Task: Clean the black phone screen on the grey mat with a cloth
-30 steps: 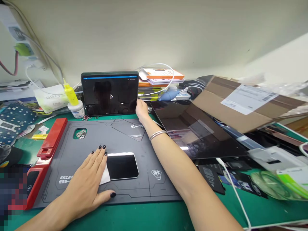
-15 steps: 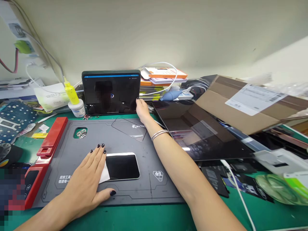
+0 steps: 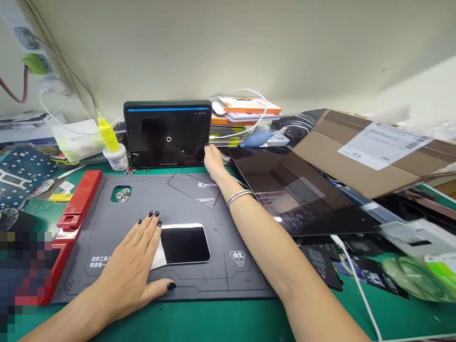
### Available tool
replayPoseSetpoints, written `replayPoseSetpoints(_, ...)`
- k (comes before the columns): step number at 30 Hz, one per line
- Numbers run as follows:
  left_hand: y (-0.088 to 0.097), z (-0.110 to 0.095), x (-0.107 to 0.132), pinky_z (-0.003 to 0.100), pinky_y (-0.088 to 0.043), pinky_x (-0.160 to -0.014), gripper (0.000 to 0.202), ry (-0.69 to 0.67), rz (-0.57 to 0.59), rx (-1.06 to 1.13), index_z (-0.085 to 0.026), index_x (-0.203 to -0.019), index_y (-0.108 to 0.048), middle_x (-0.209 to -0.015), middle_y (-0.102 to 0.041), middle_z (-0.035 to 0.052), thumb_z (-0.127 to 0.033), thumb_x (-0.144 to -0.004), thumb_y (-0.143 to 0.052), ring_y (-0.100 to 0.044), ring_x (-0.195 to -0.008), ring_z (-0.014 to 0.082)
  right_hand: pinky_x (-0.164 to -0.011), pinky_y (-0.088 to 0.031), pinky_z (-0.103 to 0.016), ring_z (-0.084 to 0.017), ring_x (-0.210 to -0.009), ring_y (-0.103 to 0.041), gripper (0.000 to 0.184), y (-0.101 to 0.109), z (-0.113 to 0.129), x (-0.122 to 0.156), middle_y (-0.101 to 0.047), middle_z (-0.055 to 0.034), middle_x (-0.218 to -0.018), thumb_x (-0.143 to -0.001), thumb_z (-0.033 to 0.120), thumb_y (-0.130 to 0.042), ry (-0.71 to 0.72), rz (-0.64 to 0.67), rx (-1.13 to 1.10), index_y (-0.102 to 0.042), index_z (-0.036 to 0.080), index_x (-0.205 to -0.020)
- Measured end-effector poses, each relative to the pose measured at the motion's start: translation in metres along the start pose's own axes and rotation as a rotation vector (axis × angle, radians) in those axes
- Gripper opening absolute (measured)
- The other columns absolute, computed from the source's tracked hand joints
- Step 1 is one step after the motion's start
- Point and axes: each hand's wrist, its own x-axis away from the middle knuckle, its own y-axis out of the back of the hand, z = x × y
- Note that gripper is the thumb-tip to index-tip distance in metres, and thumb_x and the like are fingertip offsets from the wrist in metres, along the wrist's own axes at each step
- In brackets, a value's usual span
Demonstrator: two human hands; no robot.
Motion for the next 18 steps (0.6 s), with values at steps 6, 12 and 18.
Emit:
replayPoseSetpoints(6, -0.007, -0.014, 0.004, 0.047, -0.027, -0.119, 0.096, -0.119, -0.024, 0.025, -0.002, -0.148, -0.035, -0.157, -0.020, 0.0218, -0.078, -0.090, -0.026, -0.025, -0.146, 0.0360, -0.081, -0.056, -0.040, -0.020, -0.095, -0.063, 0.029, -0.005, 0.002, 0.007, -0.062, -0.0077, -0.113, -0.097, 0.036, -0.062, 0.054, 0.045, 0.027, -0.060, 0.015, -0.117)
replayPoseSetpoints(12, -0.004, -0.005, 0.000, 0.053, -0.032, -0.115, 0.096, -0.025, -0.026, -0.041, 0.001, -0.147, -0.036, -0.156, -0.023, 0.0251, -0.076, -0.091, -0.023, -0.029, -0.144, 0.0393, -0.079, -0.056, -0.038, -0.019, -0.092, -0.064, 0.029, -0.006, 0.008, 0.009, -0.063, -0.0072, -0.111, -0.097, 0.037, -0.061, 0.063, 0.017, 0.104, -0.060, 0.015, -0.116)
replayPoseSetpoints(18, -0.006, 0.002, 0.000, 0.051, -0.031, -0.116, 0.096, -0.014, -0.065, -0.055, -0.003, -0.147, -0.037, -0.156, -0.026, 0.0228, -0.078, -0.089, -0.025, -0.028, -0.145, 0.0371, -0.083, -0.052, -0.041, -0.021, -0.093, -0.060, 0.030, 0.001, 0.019, 0.016, -0.060, -0.0063, -0.108, -0.096, 0.040, -0.061, 0.107, -0.193, 0.276, -0.059, 0.016, -0.112)
